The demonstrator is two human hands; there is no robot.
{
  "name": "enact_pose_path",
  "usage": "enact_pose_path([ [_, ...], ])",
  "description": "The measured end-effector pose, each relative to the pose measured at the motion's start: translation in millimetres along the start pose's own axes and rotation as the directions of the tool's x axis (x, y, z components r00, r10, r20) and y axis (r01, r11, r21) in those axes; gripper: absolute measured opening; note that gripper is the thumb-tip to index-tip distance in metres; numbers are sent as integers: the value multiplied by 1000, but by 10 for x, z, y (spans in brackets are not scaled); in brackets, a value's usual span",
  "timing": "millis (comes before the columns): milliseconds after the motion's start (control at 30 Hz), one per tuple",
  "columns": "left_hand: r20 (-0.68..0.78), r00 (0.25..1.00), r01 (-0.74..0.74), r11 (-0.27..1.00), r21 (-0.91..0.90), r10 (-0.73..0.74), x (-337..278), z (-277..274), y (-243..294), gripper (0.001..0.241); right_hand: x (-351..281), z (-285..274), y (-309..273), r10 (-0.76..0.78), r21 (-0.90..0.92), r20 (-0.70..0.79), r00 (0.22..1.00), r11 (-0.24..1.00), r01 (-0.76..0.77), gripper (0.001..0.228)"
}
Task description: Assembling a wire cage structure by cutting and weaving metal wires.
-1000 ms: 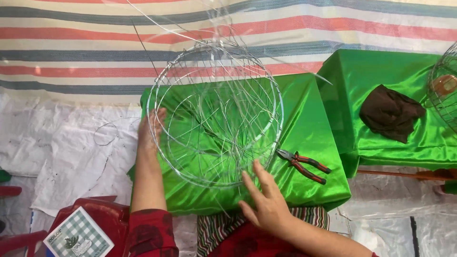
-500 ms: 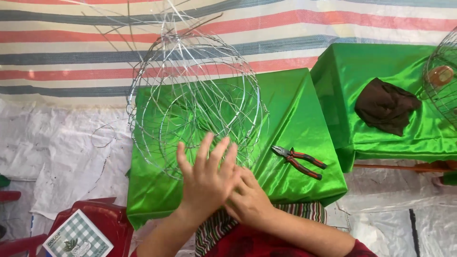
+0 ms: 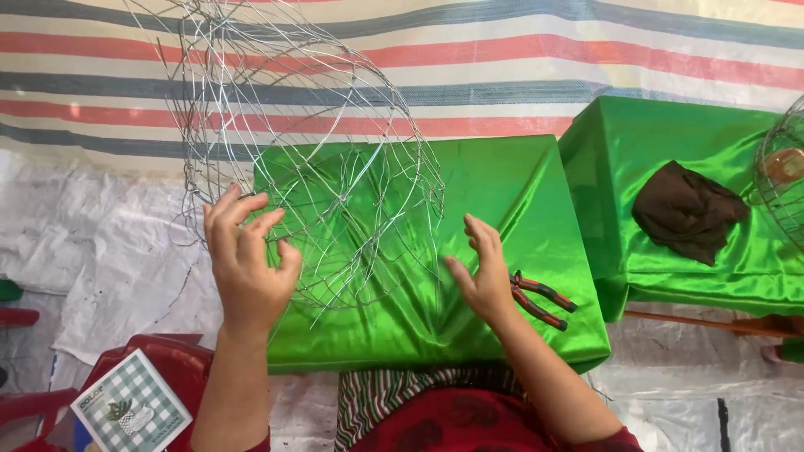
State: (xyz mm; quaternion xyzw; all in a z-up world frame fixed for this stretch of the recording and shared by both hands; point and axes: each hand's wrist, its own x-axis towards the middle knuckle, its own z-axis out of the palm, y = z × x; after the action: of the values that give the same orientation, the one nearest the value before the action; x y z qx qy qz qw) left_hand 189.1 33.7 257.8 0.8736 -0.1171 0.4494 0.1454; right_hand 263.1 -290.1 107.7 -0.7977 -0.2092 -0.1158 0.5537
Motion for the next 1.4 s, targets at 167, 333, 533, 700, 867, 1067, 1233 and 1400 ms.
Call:
enact_pose_path([
  [167, -24, 1000, 2, 1000, -8, -2, -56, -66, -155, 41, 395, 215, -217, 61, 62, 73, 995, 996, -66, 69],
  [333, -30, 1000, -4, 1000, -14, 4, -144, -16, -281, 37, 448, 511, -50, 122, 188, 12, 992, 974, -123, 56],
  [533, -43, 999, -5, 999, -44, 3, -176, -3, -307, 36, 299, 686, -16, 165, 383, -56, 985, 914, -132, 44],
  [700, 5, 1000, -5, 998, -55, 5, -183, -104, -315, 30, 176, 767, 125, 23, 306, -105, 994, 952, 10, 30],
  [867, 19, 999, 49, 994, -95, -47, -338, -210, -418, 29, 66, 810, 50, -17, 290, -91, 996, 956, 43, 25],
  [1067, 34, 995, 94, 987, -130, -91, -441, -331, -485, 27, 60, 781, -106, -60, 270, -83, 995, 959, 80, 18],
  [1233, 15, 995, 101, 984, -149, -100, -490, -373, -442, 24, 44, 705, -185, -85, 265, -53, 995, 959, 97, 13],
  [1400, 14, 994, 107, 975, -193, -106, -470, -397, -352, 28, 210, 564, -93, 79, 74, -60, 995, 994, -75, 19],
])
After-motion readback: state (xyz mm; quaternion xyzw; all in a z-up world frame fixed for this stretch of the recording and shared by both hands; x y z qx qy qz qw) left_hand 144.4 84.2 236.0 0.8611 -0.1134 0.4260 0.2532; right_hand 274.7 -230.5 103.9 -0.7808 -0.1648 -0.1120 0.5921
